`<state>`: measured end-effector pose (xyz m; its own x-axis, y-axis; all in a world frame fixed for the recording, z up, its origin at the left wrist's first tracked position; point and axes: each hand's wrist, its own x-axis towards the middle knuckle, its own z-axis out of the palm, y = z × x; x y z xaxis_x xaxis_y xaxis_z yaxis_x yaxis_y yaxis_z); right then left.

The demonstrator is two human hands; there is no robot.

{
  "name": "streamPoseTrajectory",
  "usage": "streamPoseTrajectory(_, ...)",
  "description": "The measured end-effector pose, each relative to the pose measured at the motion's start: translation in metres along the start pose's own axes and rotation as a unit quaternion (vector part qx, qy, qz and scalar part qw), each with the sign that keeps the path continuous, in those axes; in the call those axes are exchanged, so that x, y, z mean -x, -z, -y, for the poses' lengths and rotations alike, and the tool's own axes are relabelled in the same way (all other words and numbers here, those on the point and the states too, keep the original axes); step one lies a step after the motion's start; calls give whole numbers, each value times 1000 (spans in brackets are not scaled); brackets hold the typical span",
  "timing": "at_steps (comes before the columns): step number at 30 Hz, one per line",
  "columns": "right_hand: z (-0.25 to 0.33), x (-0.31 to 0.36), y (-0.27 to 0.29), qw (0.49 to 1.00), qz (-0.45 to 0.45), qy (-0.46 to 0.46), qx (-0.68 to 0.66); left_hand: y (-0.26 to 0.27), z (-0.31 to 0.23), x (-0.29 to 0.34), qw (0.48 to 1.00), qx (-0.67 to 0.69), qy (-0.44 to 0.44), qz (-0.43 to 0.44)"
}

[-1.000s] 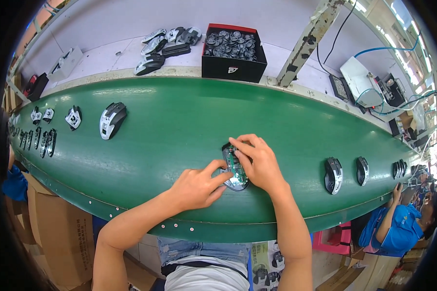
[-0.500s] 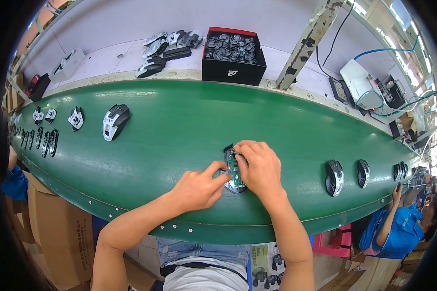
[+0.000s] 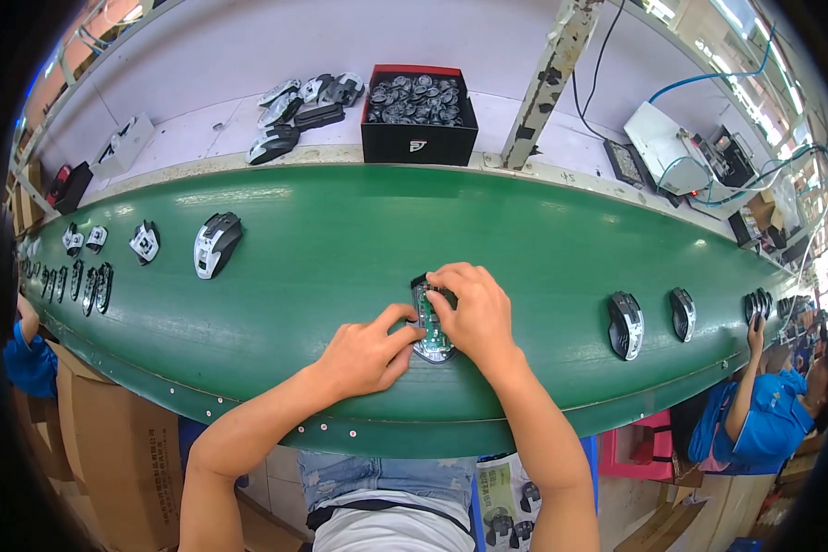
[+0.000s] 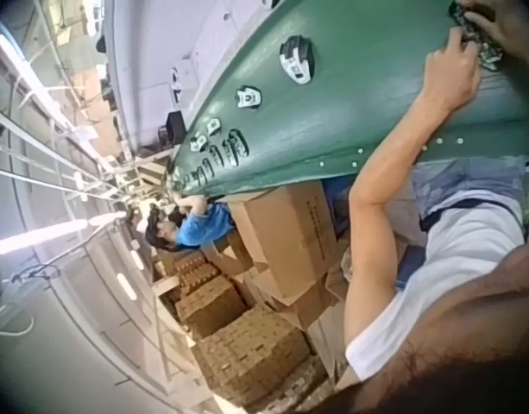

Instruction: The person assembles computer mice by hand, fitting circuit boards, weights, and plastic housings into mouse shells on a conveyor belt.

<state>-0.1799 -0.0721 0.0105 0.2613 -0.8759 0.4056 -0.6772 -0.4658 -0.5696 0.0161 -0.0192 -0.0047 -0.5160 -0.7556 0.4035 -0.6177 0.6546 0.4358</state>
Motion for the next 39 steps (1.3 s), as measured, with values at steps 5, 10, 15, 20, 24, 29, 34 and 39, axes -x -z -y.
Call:
streamPoseTrajectory(5,-15,-5,7,993,47,-4,-109,-1,3,0,1000,24,-12,-12)
streamPoseTrajectory(10,-4,-7,16,995,90,27,-40,11,8,4,1000,22,12,-16)
streamPoseTrajectory(15,-1,-5,8,995,58,-6,-76,64,67,-9,963,-103,145,-202)
streamPoseTrajectory(20,2,-1,-16,994,23,64,-90,138,143,34,809,-253,495,-191)
streamPoseTrajectory(24,14,1,-22,994,6,47,-101,150,145,39,795,-240,548,-101)
streamPoseTrajectory(29,16,-1,-17,991,-16,39,-125,144,139,30,796,-246,548,-79)
streamPoseTrajectory(34,10,-4,-11,987,-61,31,-144,117,116,10,846,-240,468,-85)
streamPoseTrajectory(39,13,-2,-12,986,-59,30,-155,122,98,5,852,-230,465,-70)
